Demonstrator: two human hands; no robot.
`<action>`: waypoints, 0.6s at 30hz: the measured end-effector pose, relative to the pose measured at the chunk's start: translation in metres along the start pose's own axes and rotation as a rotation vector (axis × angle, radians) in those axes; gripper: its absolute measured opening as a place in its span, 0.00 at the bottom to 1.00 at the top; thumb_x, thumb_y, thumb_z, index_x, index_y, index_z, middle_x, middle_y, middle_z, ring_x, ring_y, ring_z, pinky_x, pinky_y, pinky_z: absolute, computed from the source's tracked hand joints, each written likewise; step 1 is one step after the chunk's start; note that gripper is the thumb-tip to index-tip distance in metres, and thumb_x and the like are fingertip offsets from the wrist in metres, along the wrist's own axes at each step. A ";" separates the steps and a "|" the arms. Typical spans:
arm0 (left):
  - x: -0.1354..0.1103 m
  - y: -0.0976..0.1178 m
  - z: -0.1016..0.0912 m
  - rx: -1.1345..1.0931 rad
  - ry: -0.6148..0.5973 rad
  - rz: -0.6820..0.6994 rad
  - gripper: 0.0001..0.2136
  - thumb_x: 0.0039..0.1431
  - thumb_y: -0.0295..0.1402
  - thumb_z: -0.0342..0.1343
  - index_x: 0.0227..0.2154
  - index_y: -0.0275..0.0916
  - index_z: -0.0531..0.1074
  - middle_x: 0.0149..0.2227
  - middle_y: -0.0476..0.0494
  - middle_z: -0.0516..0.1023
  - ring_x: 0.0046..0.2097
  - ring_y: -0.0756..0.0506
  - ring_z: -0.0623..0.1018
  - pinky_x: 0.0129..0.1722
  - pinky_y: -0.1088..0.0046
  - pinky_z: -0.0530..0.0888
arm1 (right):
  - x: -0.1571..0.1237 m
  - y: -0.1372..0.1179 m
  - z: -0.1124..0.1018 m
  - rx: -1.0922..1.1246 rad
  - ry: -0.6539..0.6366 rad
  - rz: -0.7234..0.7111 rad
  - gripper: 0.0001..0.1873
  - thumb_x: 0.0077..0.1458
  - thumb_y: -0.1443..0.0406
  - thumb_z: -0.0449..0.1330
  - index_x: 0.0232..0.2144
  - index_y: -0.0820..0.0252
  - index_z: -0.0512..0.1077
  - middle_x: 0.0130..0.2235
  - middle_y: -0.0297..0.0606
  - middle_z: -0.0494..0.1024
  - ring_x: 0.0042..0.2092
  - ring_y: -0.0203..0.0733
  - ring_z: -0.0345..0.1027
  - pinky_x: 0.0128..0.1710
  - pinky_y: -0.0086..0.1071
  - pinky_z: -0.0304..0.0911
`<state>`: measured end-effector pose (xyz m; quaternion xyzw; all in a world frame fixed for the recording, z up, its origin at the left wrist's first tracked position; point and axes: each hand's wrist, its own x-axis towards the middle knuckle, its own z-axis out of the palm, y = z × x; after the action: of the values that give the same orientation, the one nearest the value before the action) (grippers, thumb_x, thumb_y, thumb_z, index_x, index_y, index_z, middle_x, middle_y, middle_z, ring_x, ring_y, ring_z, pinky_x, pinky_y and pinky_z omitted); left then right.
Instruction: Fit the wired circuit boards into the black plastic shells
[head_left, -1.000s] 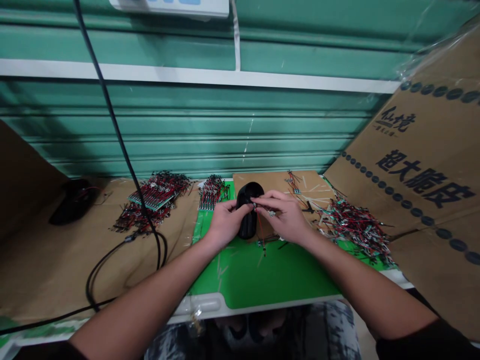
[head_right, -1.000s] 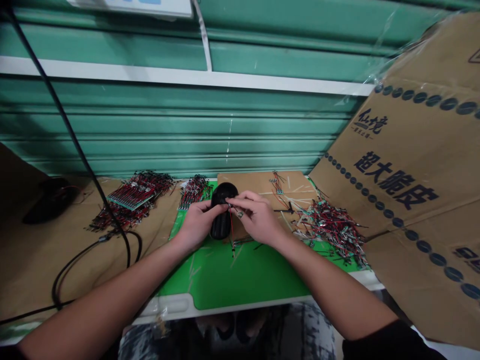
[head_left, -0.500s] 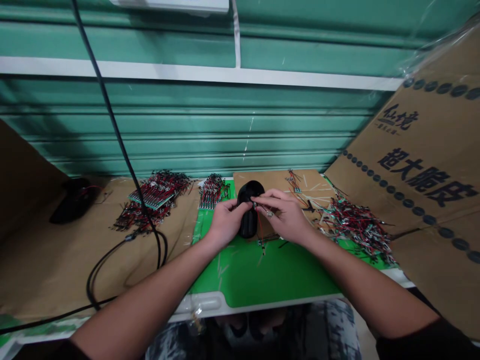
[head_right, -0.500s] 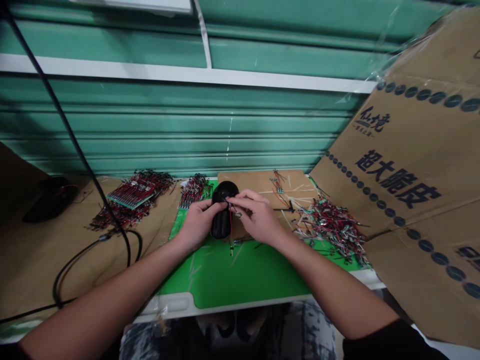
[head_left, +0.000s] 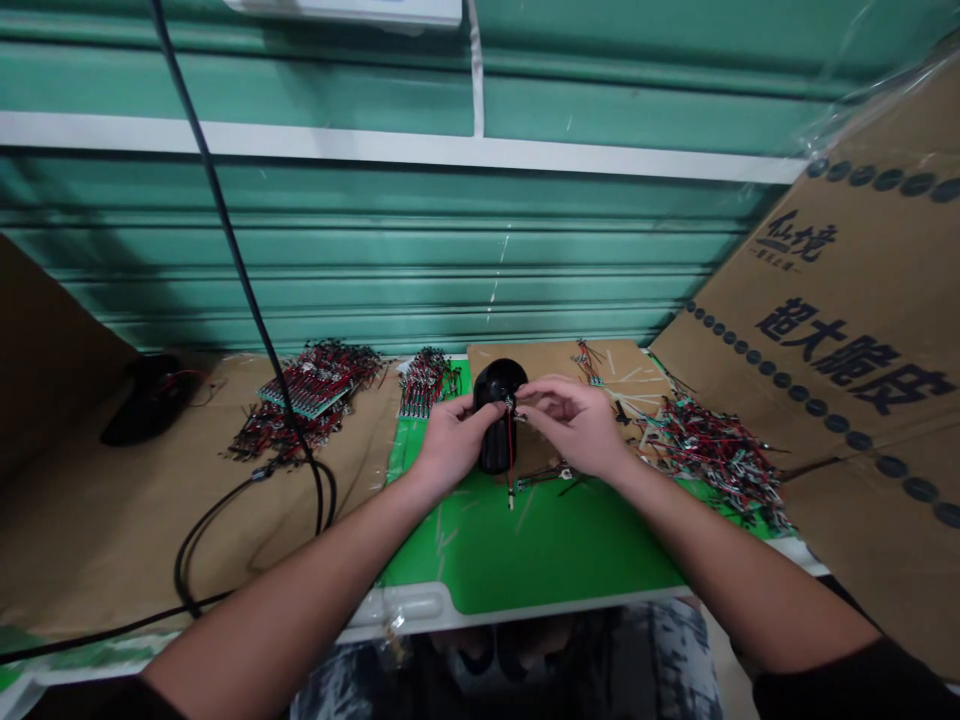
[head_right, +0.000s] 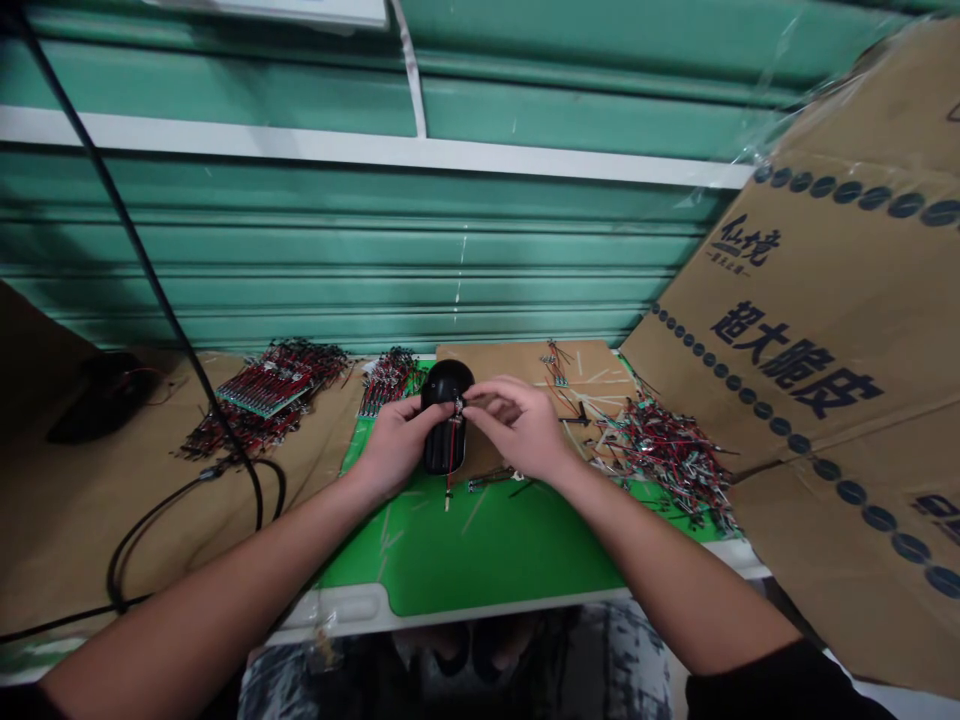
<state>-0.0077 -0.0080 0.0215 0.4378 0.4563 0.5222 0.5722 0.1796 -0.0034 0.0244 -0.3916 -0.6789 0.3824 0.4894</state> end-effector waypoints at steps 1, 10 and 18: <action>0.000 0.000 0.001 0.001 -0.006 0.004 0.17 0.44 0.45 0.72 0.24 0.35 0.80 0.23 0.48 0.77 0.25 0.49 0.71 0.26 0.74 0.65 | 0.000 0.000 0.001 0.053 0.020 0.062 0.16 0.58 0.54 0.71 0.43 0.57 0.78 0.38 0.40 0.80 0.29 0.36 0.71 0.24 0.30 0.66; -0.002 0.004 0.005 -0.051 -0.034 0.061 0.15 0.42 0.40 0.74 0.28 0.36 0.79 0.24 0.52 0.76 0.26 0.50 0.72 0.28 0.75 0.69 | 0.003 -0.001 0.009 0.198 -0.161 0.347 0.23 0.54 0.45 0.69 0.33 0.58 0.74 0.22 0.29 0.74 0.20 0.35 0.68 0.18 0.27 0.67; -0.001 0.001 0.005 -0.055 -0.055 0.034 0.14 0.42 0.39 0.72 0.28 0.35 0.79 0.25 0.51 0.77 0.26 0.51 0.71 0.27 0.76 0.68 | 0.002 -0.003 0.010 0.196 -0.088 0.351 0.22 0.50 0.47 0.70 0.30 0.59 0.72 0.22 0.29 0.73 0.19 0.34 0.68 0.18 0.26 0.65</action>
<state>-0.0034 -0.0088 0.0233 0.4439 0.4182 0.5319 0.5875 0.1686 -0.0042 0.0252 -0.4372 -0.5803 0.5428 0.4212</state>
